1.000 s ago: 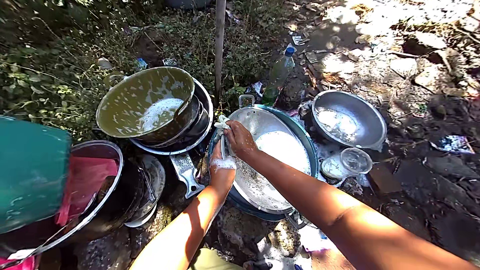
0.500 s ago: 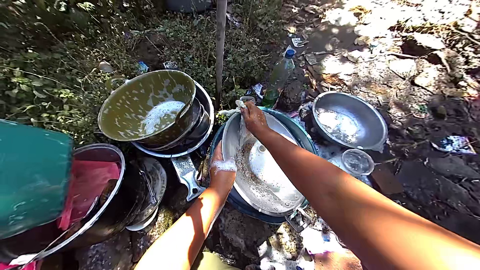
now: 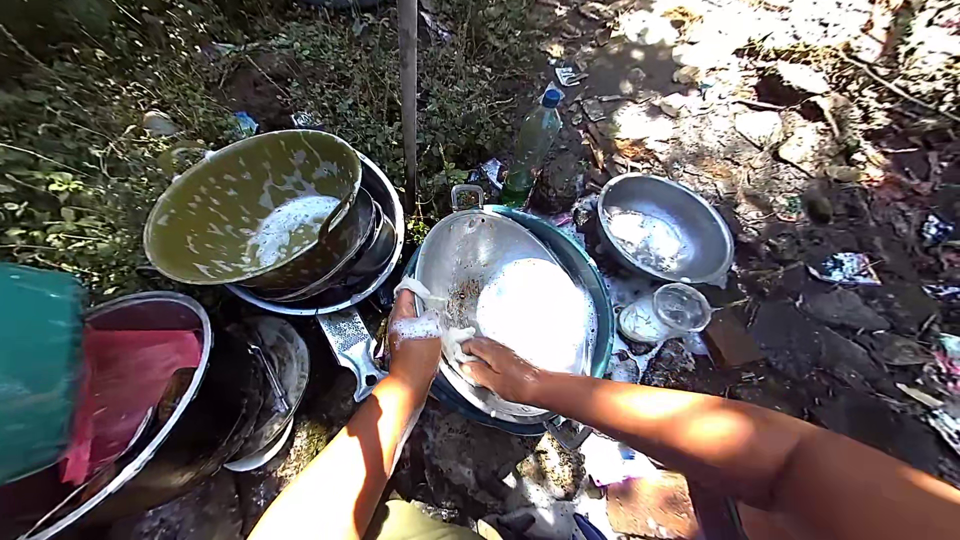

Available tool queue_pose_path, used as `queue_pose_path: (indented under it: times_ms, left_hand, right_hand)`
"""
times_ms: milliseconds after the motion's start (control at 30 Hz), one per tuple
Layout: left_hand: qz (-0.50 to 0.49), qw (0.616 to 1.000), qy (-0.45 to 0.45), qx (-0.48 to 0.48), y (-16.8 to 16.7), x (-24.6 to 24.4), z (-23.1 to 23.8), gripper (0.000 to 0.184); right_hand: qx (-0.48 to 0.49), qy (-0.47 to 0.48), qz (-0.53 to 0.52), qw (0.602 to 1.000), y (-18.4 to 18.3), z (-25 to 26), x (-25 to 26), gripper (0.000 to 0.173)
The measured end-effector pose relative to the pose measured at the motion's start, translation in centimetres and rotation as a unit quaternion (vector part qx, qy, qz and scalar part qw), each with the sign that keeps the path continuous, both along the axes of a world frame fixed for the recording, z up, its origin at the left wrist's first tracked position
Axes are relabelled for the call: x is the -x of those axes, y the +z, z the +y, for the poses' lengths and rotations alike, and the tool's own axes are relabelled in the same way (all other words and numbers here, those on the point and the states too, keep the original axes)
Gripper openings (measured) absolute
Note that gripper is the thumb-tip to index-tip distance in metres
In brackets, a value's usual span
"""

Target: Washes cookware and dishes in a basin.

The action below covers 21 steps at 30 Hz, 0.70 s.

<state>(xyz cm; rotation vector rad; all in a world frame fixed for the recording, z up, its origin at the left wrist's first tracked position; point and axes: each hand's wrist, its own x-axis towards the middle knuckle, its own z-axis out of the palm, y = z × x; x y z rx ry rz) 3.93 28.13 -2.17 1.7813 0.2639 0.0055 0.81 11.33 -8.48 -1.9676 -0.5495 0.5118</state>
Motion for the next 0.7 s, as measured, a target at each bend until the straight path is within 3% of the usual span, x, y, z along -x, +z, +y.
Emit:
queue_pose_path:
  times_ms: [100, 167, 300, 367, 433, 500, 567, 700]
  left_hand:
    - [-0.007, 1.0, -0.005, 0.006, -0.2, 0.0, 0.8, 0.056]
    - [-0.006, 1.0, -0.007, 0.019, -0.3, -0.1, 1.0, 0.062]
    - [0.008, 0.999, -0.01, 0.05, -0.1, -0.5, 0.8, 0.069]
    - [0.016, 0.999, -0.021, 0.045, -0.1, -0.8, 0.8, 0.075]
    - [0.032, 0.999, -0.032, 0.024, -0.1, -1.0, 1.1, 0.078]
    - [0.051, 0.998, -0.036, 0.002, 0.0, -1.4, 1.4, 0.076]
    - [0.074, 0.997, -0.021, -0.005, 0.0, -1.9, 1.5, 0.069]
    - [0.091, 0.996, -0.009, 0.003, -0.1, -2.3, 1.0, 0.063]
  right_hand:
    - [0.149, 0.1, 0.013, 0.984, -2.0, -6.6, 1.4, 0.036]
    - [0.272, 0.117, -0.01, 0.955, -3.4, -10.9, 0.2, 0.043]
    - [0.442, 0.021, 0.017, 0.897, -3.7, -12.9, -5.7, 0.044]
    - [0.423, -0.097, 0.068, 0.898, -3.1, -10.1, -9.6, 0.042]
    - [0.386, -0.187, -0.006, 0.903, -3.8, -6.6, -13.1, 0.042]
    - [0.302, -0.211, -0.194, 0.909, -5.1, -3.6, -15.7, 0.05]
    - [0.213, -0.185, -0.301, 0.911, -5.0, -1.6, -17.6, 0.058]
    - [0.286, -0.162, -0.261, 0.908, -5.1, -4.6, -17.3, 0.058]
